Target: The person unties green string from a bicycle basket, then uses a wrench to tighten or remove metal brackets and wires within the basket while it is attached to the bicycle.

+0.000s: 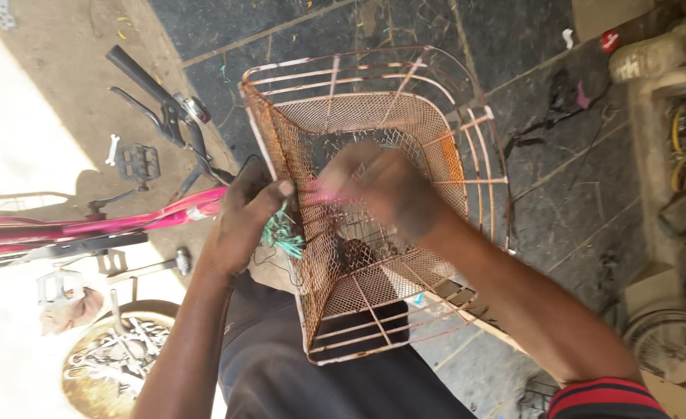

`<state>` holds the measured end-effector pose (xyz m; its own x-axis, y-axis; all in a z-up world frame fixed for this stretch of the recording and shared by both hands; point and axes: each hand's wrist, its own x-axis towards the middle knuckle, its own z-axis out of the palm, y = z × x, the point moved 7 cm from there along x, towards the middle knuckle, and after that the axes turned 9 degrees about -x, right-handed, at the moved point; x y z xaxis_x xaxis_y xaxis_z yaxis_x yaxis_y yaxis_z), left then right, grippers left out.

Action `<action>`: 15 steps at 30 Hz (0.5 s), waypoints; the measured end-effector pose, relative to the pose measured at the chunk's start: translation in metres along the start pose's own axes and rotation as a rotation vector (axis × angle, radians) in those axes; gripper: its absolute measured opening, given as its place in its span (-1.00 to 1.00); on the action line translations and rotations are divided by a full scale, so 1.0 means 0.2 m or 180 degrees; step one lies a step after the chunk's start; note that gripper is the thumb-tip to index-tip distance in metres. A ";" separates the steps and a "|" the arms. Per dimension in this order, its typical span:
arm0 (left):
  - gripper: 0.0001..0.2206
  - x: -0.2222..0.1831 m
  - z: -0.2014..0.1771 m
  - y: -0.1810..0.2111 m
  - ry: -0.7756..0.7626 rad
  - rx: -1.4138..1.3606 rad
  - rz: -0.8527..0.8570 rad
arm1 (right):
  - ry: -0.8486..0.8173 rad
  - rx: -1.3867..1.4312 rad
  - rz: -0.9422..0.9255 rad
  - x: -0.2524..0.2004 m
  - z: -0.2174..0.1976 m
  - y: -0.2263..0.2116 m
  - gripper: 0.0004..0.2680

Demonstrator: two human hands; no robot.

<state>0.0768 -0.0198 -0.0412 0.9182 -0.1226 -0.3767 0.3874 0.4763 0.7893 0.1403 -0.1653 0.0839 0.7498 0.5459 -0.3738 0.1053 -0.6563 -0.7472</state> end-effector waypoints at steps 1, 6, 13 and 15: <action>-0.44 0.00 -0.01 0.01 -0.0049 0.0021 0.0095 | 0.0501 0.0133 -0.0649 0.02 -0.13 -0.08 -0.79; -0.43 -0.05 -0.02 0.01 0.0036 0.0384 0.0165 | 0.0567 0.2732 -0.0196 0.27 -0.22 -0.09 -0.65; -0.43 -0.04 -0.06 -0.02 0.0221 0.0292 0.0019 | 0.0427 0.2075 -0.0107 0.61 0.14 0.02 -0.59; -0.42 -0.04 -0.05 -0.04 0.0262 0.0296 -0.0031 | 0.0437 0.1961 -0.0094 0.63 0.16 0.05 -0.58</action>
<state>0.0646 -0.0137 -0.0496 0.9059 -0.0532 -0.4201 0.4058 0.3921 0.8256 0.2148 -0.0853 0.0113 0.8336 0.4606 -0.3050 -0.2377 -0.1993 -0.9507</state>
